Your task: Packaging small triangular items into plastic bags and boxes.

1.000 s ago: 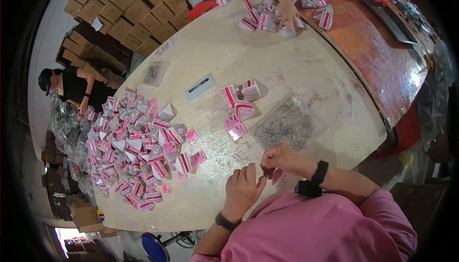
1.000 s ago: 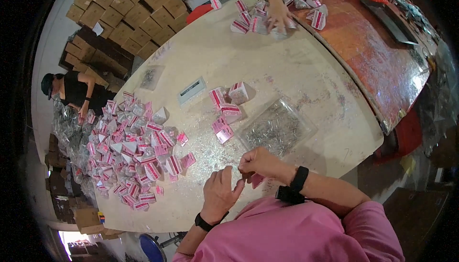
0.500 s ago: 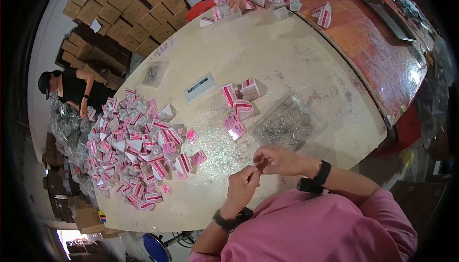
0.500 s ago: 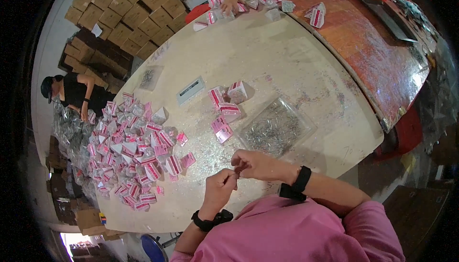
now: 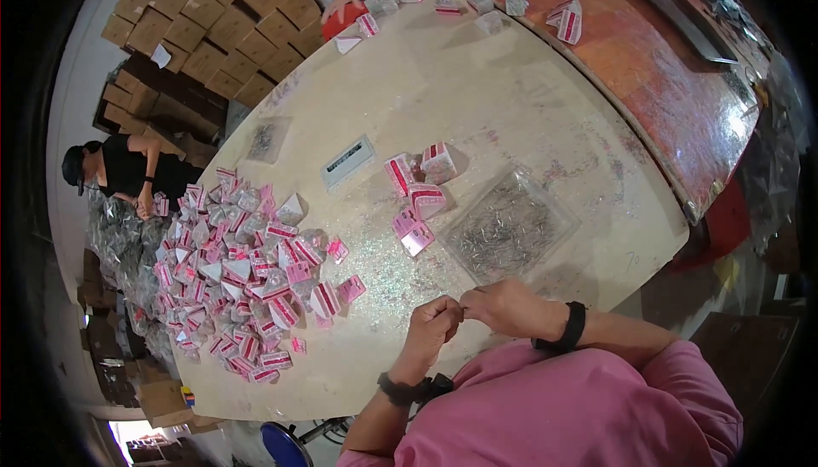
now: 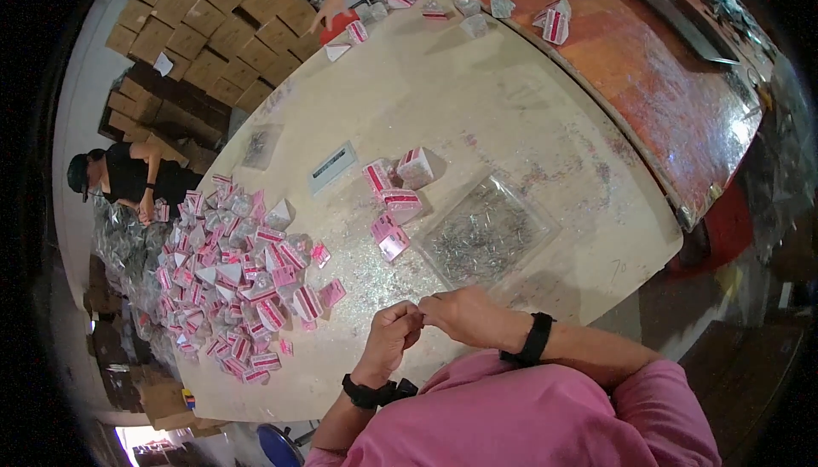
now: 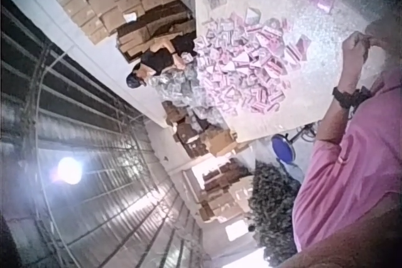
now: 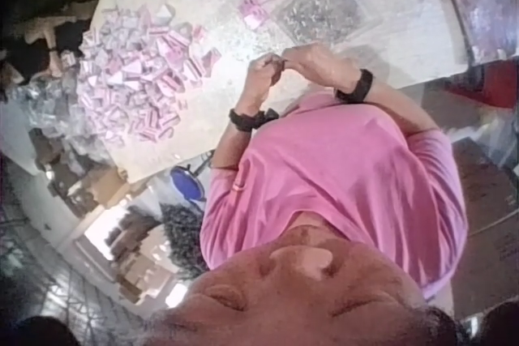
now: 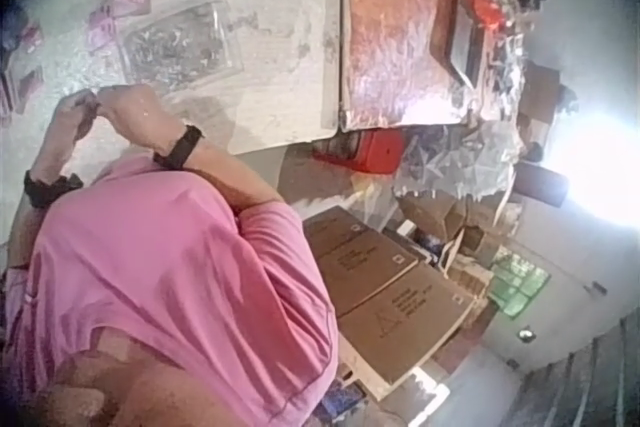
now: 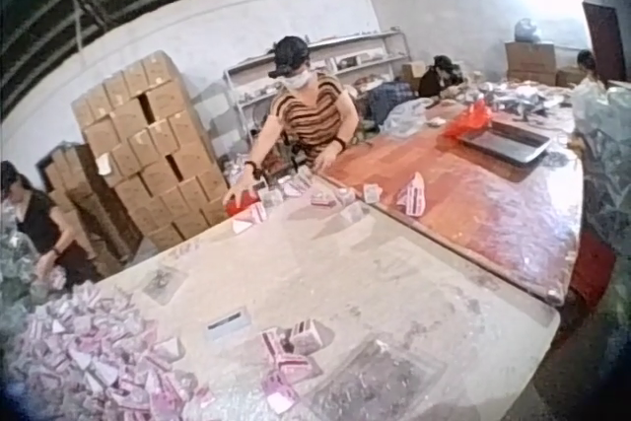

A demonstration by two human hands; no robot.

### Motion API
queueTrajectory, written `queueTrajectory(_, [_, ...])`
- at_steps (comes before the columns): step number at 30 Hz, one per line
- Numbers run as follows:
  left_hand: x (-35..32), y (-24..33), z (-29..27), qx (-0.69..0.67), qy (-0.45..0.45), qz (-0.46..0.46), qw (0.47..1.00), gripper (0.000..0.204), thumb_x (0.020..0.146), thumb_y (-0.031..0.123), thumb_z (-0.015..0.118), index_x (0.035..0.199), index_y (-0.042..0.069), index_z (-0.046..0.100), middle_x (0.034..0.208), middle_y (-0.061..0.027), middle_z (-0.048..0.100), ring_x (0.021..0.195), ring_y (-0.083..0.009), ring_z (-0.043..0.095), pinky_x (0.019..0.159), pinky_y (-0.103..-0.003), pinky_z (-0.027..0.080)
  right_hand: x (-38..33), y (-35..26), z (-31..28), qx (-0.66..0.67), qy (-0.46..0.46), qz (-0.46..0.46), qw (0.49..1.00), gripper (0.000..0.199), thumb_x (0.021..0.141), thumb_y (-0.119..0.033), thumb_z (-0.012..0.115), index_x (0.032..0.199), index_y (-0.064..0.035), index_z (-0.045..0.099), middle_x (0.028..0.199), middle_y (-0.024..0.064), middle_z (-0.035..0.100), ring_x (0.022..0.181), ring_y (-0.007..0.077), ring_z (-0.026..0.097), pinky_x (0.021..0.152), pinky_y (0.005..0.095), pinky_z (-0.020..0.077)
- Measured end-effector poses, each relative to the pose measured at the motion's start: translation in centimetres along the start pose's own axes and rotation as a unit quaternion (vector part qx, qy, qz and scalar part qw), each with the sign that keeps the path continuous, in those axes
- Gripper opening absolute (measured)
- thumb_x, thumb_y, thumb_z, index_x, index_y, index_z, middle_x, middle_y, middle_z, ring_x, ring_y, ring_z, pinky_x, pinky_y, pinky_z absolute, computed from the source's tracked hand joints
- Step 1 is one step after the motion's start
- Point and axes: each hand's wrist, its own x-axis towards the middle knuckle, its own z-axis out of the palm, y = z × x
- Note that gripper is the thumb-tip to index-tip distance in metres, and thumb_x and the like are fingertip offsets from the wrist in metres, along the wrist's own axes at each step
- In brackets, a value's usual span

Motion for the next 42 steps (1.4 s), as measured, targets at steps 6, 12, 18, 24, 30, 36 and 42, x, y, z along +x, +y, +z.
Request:
queueTrajectory(6, [3.2, 1.9, -0.3, 0.106, 0.027, 0.076, 0.991, 0.009, 0.081, 0.010, 0.052, 0.074, 0.005, 0.053, 0.059, 0.0021, 0.046, 0.049, -0.0051, 0.039, 0.045, -0.018, 0.031, 0.2, 1.9, -0.2, 0.007, 0.069, 0.016, 0.997, 0.010, 0.079, -0.015, 0.051, 0.083, -0.0055, 0.051, 0.071, 0.0124, 0.056, 0.062, 0.0316, 0.056, 0.053, 0.0390, 0.0439])
queueTrajectory(12, [12.2, 6.0, -2.6, 0.523, 0.212, 0.349, 0.749, 0.037, 0.069, 0.011, 0.062, 0.102, 0.001, 0.047, 0.093, -0.0159, 0.051, 0.080, -0.0251, 0.053, 0.069, -0.034, 0.044, -0.3, 3.0, -2.4, 0.146, 0.090, 0.149, 0.974, 0.014, 0.079, -0.015, 0.052, 0.086, -0.0027, 0.054, 0.075, 0.0163, 0.056, 0.066, 0.0335, 0.056, 0.057, 0.0388, 0.0436])
queueTrajectory(18, [16.9, 5.3, -4.2, 0.627, 0.201, 0.270, 0.703, 0.053, 0.068, 0.016, 0.062, 0.113, 0.001, 0.039, 0.110, -0.0232, 0.044, 0.095, -0.0377, 0.049, 0.078, -0.041, 0.043, -0.8, 4.3, -2.5, 0.141, 0.087, 0.182, 0.969, 0.014, 0.078, -0.014, 0.054, 0.087, -0.0024, 0.056, 0.076, 0.0164, 0.056, 0.070, 0.0326, 0.055, 0.060, 0.0366, 0.0434])
queueTrajectory(24, [14.2, 4.3, -5.0, 0.573, 0.197, 0.301, 0.736, 0.052, 0.069, 0.016, 0.063, 0.112, 0.001, 0.039, 0.113, -0.0215, 0.042, 0.100, -0.0374, 0.047, 0.082, -0.039, 0.042, -1.4, 5.5, -3.2, 0.174, 0.091, 0.227, 0.954, 0.013, 0.079, -0.013, 0.055, 0.087, -0.0020, 0.055, 0.075, 0.0162, 0.056, 0.068, 0.0327, 0.055, 0.059, 0.0350, 0.0430])
queueTrajectory(30, [9.2, -1.1, -10.1, 0.575, 0.331, 0.265, 0.699, 0.057, 0.069, 0.017, 0.064, 0.115, -0.003, 0.036, 0.121, -0.0227, 0.036, 0.109, -0.0394, 0.039, 0.089, -0.041, 0.037, -0.8, 5.8, -3.1, 0.193, 0.072, 0.257, 0.944, 0.013, 0.079, -0.012, 0.055, 0.085, -0.0009, 0.055, 0.074, 0.0162, 0.056, 0.068, 0.0326, 0.054, 0.060, 0.0347, 0.0431])
queueTrajectory(36, [6.8, -2.7, -11.4, 0.550, 0.323, 0.312, 0.704, 0.051, 0.073, 0.019, 0.062, 0.112, -0.004, 0.039, 0.116, -0.0239, 0.038, 0.107, -0.0392, 0.037, 0.092, -0.045, 0.031, -0.4, 5.7, -2.6, 0.163, 0.050, 0.250, 0.953, 0.015, 0.078, -0.013, 0.054, 0.085, 0.0002, 0.056, 0.074, 0.0166, 0.056, 0.067, 0.0316, 0.055, 0.060, 0.0351, 0.0429])
queueTrajectory(42, [8.6, -4.1, -12.7, 0.268, 0.276, 0.207, 0.899, 0.068, 0.066, 0.006, 0.067, 0.123, -0.005, 0.031, 0.112, -0.0176, 0.044, 0.098, -0.0213, 0.048, 0.083, -0.030, 0.042, -0.6, 5.1, -1.7, 0.157, 0.046, 0.232, 0.959, 0.015, 0.079, -0.013, 0.053, 0.084, 0.0011, 0.054, 0.074, 0.0169, 0.056, 0.066, 0.0303, 0.055, 0.059, 0.0350, 0.0428])
